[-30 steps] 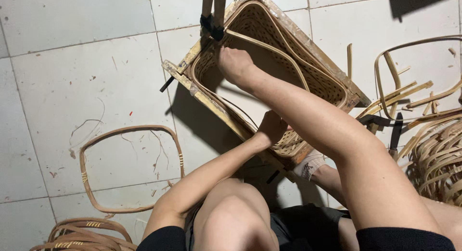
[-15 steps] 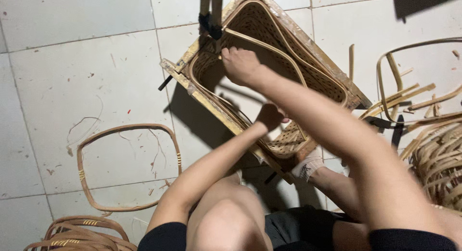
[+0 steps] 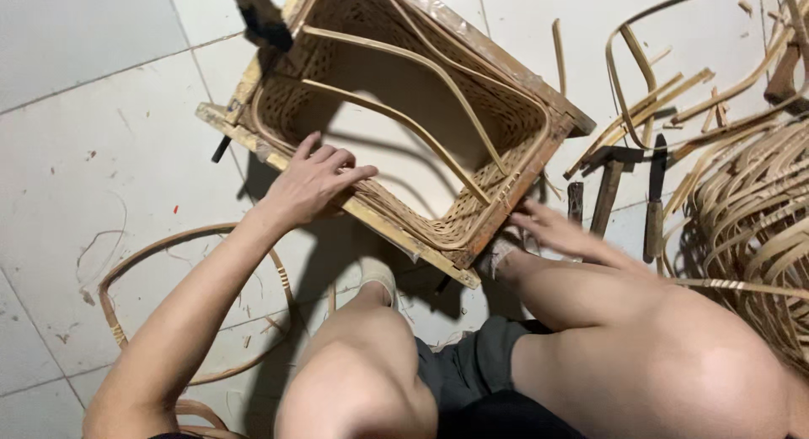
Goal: The person sits on the floor and weaves thin bamboo strips into a rectangular basket frame. They insert and bend strips into the frame, then use a hammer to secure the edges and corners.
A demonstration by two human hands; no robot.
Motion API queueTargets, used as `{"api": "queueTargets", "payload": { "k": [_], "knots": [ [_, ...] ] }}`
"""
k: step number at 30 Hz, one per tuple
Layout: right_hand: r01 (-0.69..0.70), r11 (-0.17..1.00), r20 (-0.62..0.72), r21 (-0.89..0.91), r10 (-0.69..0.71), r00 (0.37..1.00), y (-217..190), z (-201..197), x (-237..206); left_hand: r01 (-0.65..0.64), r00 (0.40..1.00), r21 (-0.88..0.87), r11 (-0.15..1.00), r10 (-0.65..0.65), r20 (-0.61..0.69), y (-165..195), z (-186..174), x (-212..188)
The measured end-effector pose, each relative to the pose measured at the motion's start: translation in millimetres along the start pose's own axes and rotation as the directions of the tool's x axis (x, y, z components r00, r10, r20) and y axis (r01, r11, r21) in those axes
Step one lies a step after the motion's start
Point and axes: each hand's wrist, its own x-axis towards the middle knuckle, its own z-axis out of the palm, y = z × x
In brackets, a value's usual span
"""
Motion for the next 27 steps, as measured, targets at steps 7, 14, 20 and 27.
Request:
{"api": "queueTargets", "payload": {
  "k": [7, 14, 20, 27],
  "knots": [
    [0.022, 0.901, -0.130, 0.434, 0.038, 0.991, 53, 39, 79, -0.082, 0.996, 0.004, 0.997, 0.082, -0.042, -3, 2, 11],
    [0.536, 0.839, -0.484, -0.091, -0.508, 0.713, 20, -60, 116, 0.065, 0.970, -0.173, 0.983, -0.103, -0.221, 41, 13, 81],
    [0.136, 0.951, -0.822, -0.276, -0.308, 0.480, 78, -105, 52, 0.311, 0.932, -0.172, 0.934, -0.336, -0.139, 106, 20, 107],
    [-0.155, 0.924, -0.854, -0.351, -0.247, 0.458, 138, -72, 56, 0.254, 0.947, -0.136, 0.957, -0.275, -0.166, 117, 24, 125]
  ]
}}
